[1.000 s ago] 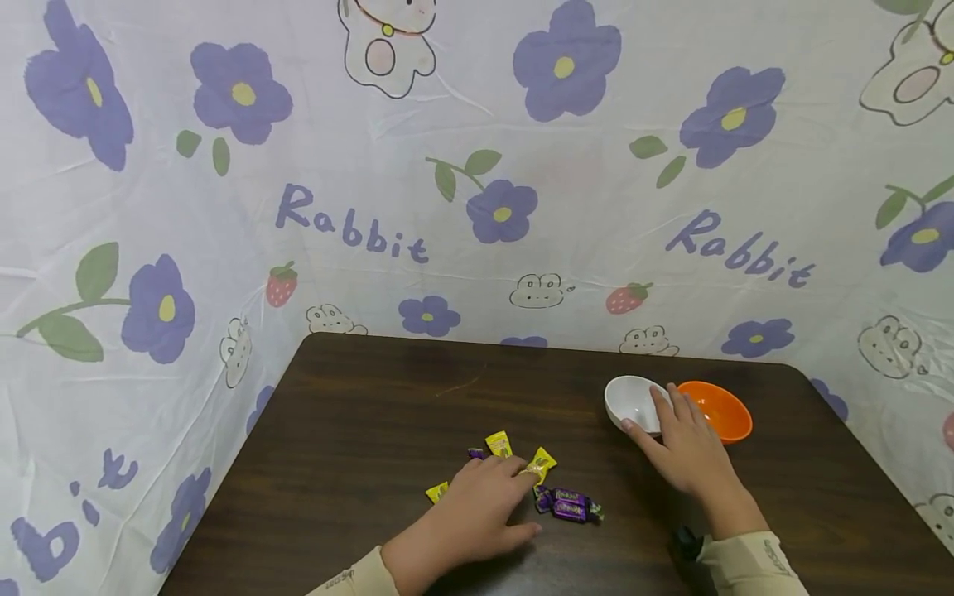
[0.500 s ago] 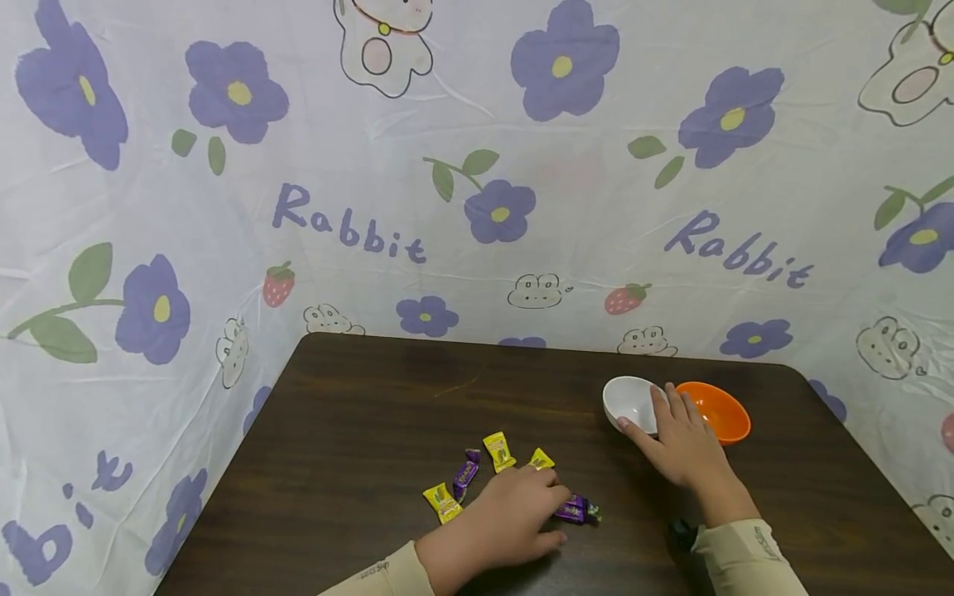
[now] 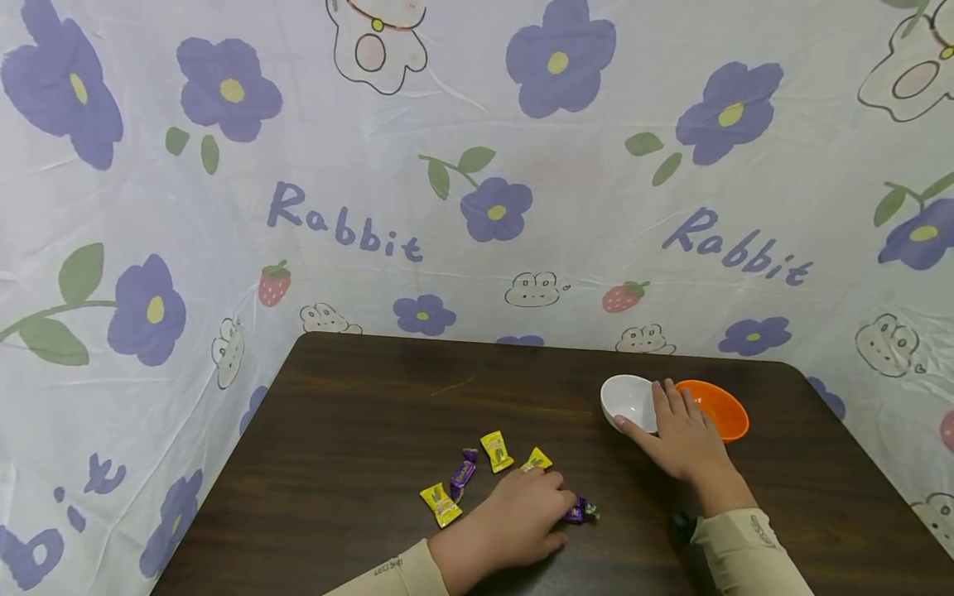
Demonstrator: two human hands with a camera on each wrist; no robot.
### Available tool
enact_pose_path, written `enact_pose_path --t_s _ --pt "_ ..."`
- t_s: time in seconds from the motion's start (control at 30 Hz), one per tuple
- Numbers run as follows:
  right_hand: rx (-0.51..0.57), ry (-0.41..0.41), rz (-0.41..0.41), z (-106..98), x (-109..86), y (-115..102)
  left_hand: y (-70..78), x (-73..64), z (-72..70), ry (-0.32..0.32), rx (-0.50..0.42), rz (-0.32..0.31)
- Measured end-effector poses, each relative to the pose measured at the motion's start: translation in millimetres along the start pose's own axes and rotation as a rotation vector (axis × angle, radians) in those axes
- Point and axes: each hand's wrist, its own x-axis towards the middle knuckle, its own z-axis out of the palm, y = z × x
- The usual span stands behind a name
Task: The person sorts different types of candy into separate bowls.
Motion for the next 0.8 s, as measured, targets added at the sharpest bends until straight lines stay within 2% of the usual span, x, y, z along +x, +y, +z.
enact_pose_path --t_s 0.57,0.8 --pt "0.013 -0.021 0.014 -1.0 1.5 -1.6 1.2 6.4 11.8 0.035 0.091 0.003" --pt "-0.002 -0.014 0.016 2.6 2.9 0.5 5.9 6.1 9.4 0.044 0.108 0.006"
